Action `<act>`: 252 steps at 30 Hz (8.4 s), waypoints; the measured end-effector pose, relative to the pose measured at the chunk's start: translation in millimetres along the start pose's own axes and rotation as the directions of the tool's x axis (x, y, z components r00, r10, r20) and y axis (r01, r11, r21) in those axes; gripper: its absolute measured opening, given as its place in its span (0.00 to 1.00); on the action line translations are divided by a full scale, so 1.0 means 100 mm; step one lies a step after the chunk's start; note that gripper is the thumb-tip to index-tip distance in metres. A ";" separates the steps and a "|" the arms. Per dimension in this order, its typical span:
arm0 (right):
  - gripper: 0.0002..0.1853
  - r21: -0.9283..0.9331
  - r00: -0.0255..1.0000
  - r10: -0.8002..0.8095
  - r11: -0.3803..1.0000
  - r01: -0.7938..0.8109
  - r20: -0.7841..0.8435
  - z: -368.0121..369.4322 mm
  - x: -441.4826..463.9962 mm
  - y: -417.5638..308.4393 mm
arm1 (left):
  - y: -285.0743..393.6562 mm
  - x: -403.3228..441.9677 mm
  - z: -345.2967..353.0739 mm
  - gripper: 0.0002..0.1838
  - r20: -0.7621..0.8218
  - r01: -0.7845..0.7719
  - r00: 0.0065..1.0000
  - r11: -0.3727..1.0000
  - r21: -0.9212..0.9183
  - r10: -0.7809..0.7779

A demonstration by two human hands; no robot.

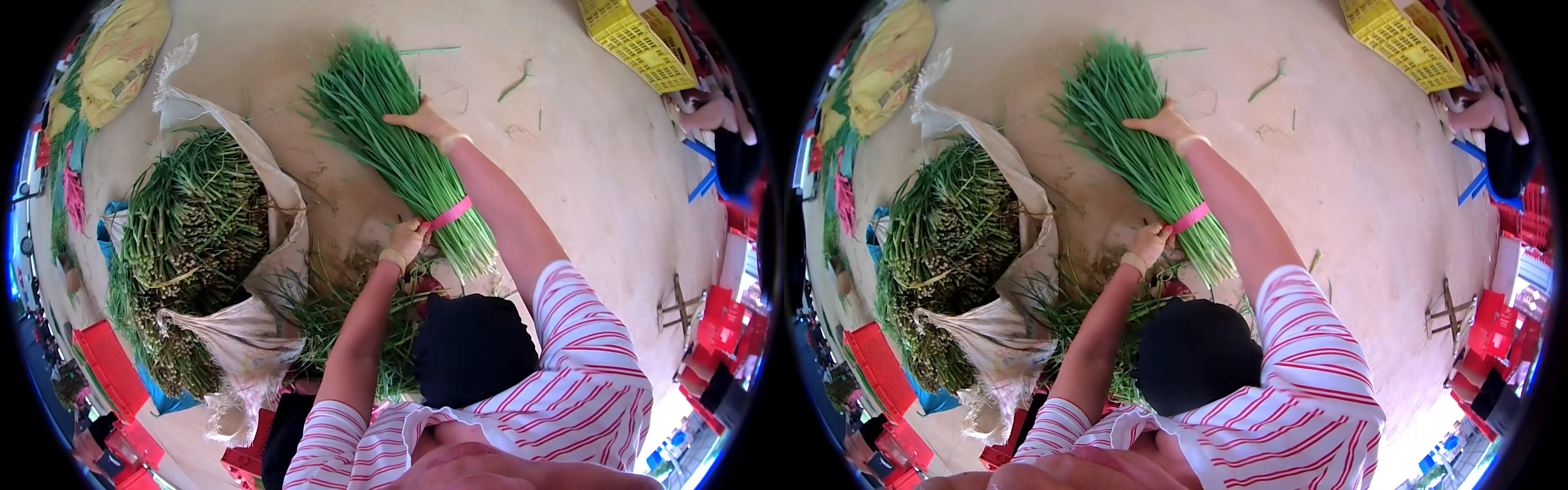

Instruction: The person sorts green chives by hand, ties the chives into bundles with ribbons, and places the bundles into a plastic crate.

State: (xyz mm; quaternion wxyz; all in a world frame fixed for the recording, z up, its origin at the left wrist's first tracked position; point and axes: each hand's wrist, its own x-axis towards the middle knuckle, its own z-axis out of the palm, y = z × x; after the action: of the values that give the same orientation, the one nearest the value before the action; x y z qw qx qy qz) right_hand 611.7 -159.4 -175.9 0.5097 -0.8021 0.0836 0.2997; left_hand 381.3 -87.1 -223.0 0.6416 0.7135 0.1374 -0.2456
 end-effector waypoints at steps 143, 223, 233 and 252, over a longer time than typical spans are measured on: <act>0.17 -0.118 0.566 -0.823 0.567 0.815 -0.043 -0.69 -2.19 -2.42 | 1.10 -1.13 -1.24 0.10 -0.142 -0.039 0.924 0.457 0.889 0.355; 0.15 -0.703 0.843 -0.399 0.478 0.527 0.361 1.91 -1.57 0.23 | -0.72 -1.95 -0.68 0.14 -0.519 -0.285 0.405 0.435 -0.854 -0.753; 0.14 -0.657 0.830 -0.429 0.516 0.549 0.356 1.87 -1.62 0.31 | -0.73 -1.93 -0.78 0.09 -0.542 -0.235 0.467 0.493 -0.838 -0.699; 0.12 -0.602 0.784 -0.524 0.522 0.604 0.332 1.79 -1.74 0.46 | -0.44 -1.75 -1.41 0.14 -0.796 0.466 0.597 0.764 0.446 0.101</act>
State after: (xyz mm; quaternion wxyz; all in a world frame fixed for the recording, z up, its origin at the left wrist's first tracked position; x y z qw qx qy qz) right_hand 380.4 -54.9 -166.7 0.2518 -0.8957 -0.3244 0.1704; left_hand 236.2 78.4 -160.8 0.2151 0.8944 0.3921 -0.0087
